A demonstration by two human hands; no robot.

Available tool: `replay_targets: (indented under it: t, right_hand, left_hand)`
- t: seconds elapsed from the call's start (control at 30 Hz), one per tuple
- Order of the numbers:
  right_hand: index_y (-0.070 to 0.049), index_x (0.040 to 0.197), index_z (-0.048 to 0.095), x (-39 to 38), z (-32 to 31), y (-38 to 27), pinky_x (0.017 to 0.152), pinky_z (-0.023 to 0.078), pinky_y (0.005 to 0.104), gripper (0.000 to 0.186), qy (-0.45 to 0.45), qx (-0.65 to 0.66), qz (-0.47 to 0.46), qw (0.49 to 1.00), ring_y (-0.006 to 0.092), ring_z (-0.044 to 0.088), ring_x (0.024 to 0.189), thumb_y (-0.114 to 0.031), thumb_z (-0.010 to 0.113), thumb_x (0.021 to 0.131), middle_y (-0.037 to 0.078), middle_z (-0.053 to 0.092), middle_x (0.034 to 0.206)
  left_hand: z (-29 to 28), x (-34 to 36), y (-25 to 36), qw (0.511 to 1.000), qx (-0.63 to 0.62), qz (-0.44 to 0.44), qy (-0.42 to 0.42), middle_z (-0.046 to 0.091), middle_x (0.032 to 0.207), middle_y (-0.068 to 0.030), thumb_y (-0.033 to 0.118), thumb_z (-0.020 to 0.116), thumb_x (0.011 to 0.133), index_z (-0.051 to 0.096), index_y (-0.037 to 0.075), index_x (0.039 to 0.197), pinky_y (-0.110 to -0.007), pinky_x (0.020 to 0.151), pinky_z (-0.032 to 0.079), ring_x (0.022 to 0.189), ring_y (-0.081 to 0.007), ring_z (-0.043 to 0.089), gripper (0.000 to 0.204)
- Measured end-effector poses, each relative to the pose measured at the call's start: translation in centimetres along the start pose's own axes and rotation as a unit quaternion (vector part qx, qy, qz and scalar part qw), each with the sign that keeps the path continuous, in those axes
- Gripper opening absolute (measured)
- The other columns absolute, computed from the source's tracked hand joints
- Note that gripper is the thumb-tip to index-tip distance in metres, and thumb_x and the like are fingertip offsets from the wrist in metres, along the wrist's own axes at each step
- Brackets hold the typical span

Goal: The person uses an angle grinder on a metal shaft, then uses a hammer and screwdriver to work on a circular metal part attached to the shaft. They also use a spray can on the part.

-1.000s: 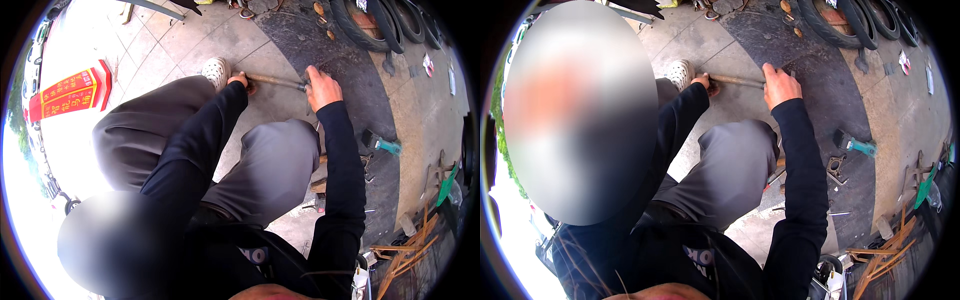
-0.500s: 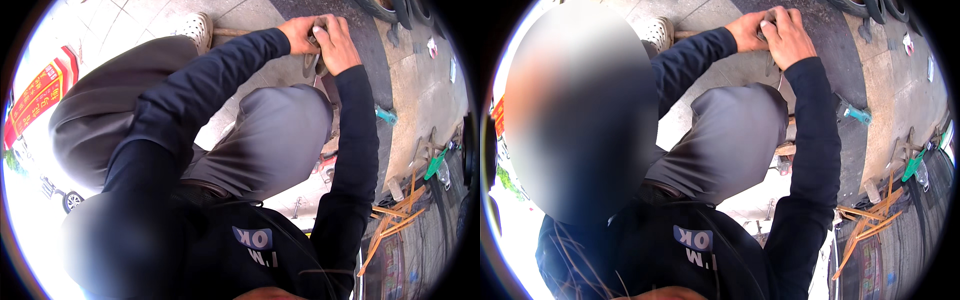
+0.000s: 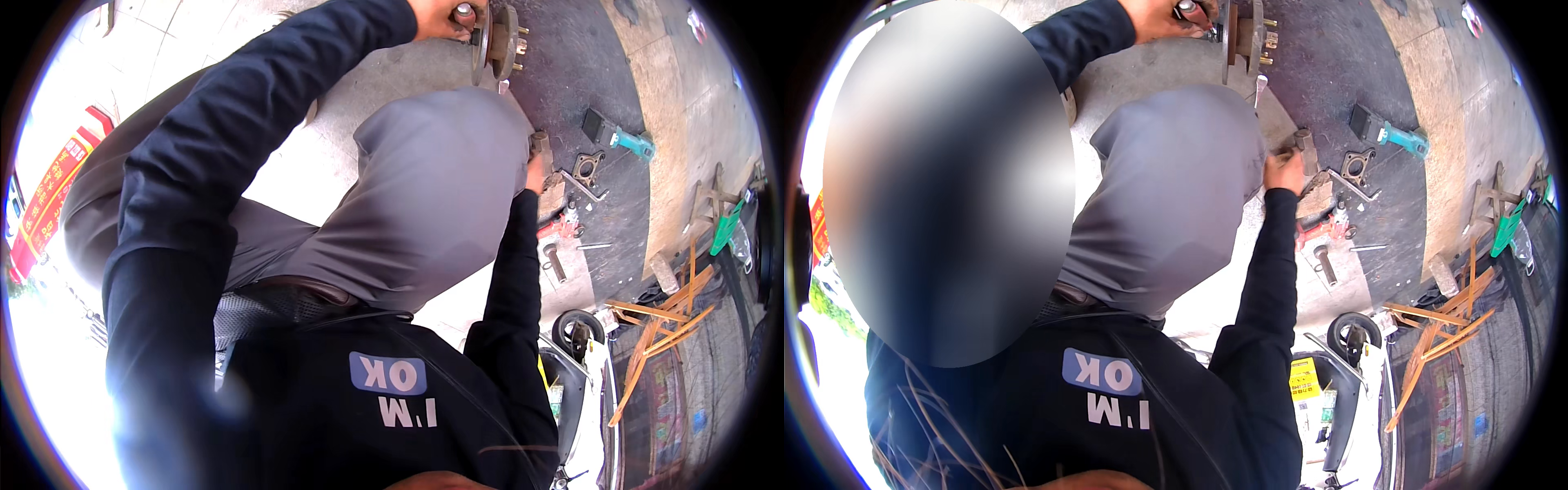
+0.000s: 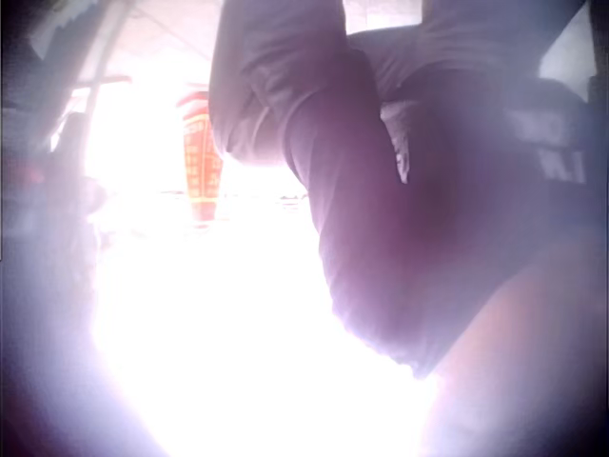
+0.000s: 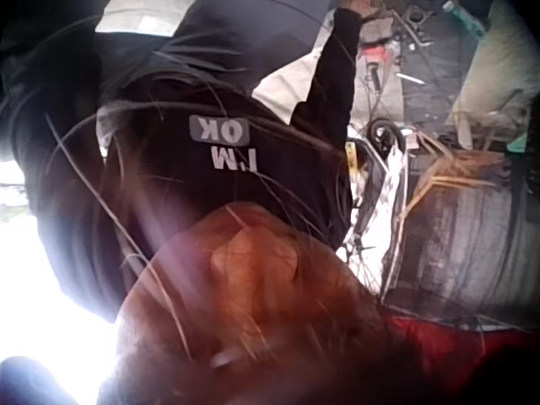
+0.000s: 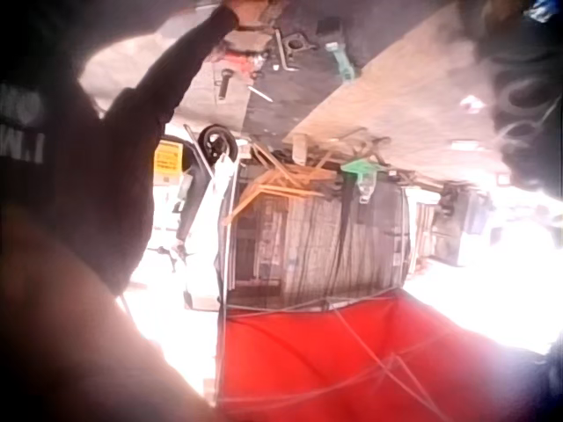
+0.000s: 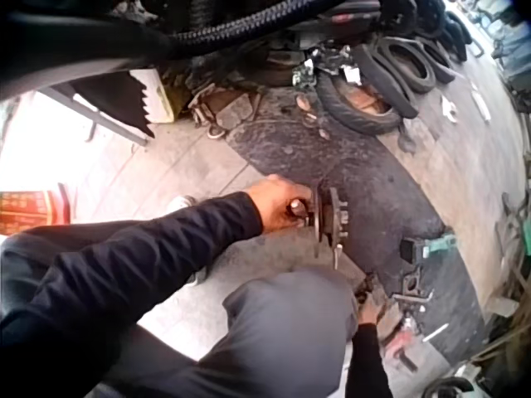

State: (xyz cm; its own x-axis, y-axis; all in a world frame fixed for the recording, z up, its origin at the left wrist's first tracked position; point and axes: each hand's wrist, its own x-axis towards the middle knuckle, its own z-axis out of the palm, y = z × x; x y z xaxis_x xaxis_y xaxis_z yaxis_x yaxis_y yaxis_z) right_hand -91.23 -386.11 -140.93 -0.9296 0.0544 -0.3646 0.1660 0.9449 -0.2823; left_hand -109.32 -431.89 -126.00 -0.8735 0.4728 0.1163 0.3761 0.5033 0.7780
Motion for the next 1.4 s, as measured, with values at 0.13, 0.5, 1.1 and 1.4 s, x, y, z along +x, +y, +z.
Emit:
replay_targets:
  t: [0.13,0.5,1.1,1.4]
  right_hand:
    - [-0.001,0.131,0.056,-3.4,4.8,1.4,0.097,0.050,0.0442,0.057,-0.107,-0.038,0.060,0.992,0.0376,0.063,0.109,-0.021,0.076,0.081,0.022,0.066,0.120]
    - [-0.002,0.134,0.053,-7.6,5.1,0.1,0.094,0.051,0.0413,0.062,-0.138,0.005,0.107,0.985,0.0328,0.064,0.105,-0.023,0.078,0.081,0.020,0.064,0.123]
    - [-0.002,0.139,0.048,-14.4,5.0,-0.7,0.089,0.052,0.0365,0.071,-0.158,0.176,0.167,0.957,0.0249,0.065,0.098,-0.025,0.083,0.082,0.017,0.062,0.129]
    - [-0.008,0.144,0.051,-12.1,-26.9,-13.6,0.095,0.054,0.0353,0.065,-0.015,0.175,-0.050,0.983,0.0284,0.070,0.111,0.007,0.066,0.082,0.019,0.066,0.129]
  left_hand:
    - [0.0,-1.0,0.0,0.999,-0.018,-0.051,-0.001,0.069,0.083,-0.0154,0.015,0.078,0.077,0.067,0.010,0.096,-0.045,0.070,0.054,0.081,-0.0392,0.068,0.022]
    - [0.3,-1.2,1.0,0.994,0.020,-0.108,0.020,0.072,0.086,-0.0174,0.019,0.079,0.077,0.072,0.009,0.098,-0.044,0.072,0.056,0.082,-0.0379,0.070,0.024]
    - [-1.2,2.7,3.4,0.901,0.389,0.022,-0.194,0.073,0.076,-0.0147,0.031,0.062,0.087,0.070,0.011,0.083,-0.047,0.063,0.058,0.071,-0.0345,0.073,0.022]
    - [1.8,-4.2,5.3,0.917,0.279,-0.109,-0.262,0.074,0.087,-0.0125,0.037,0.069,0.092,0.072,0.011,0.106,-0.045,0.074,0.059,0.084,-0.0341,0.073,0.029]
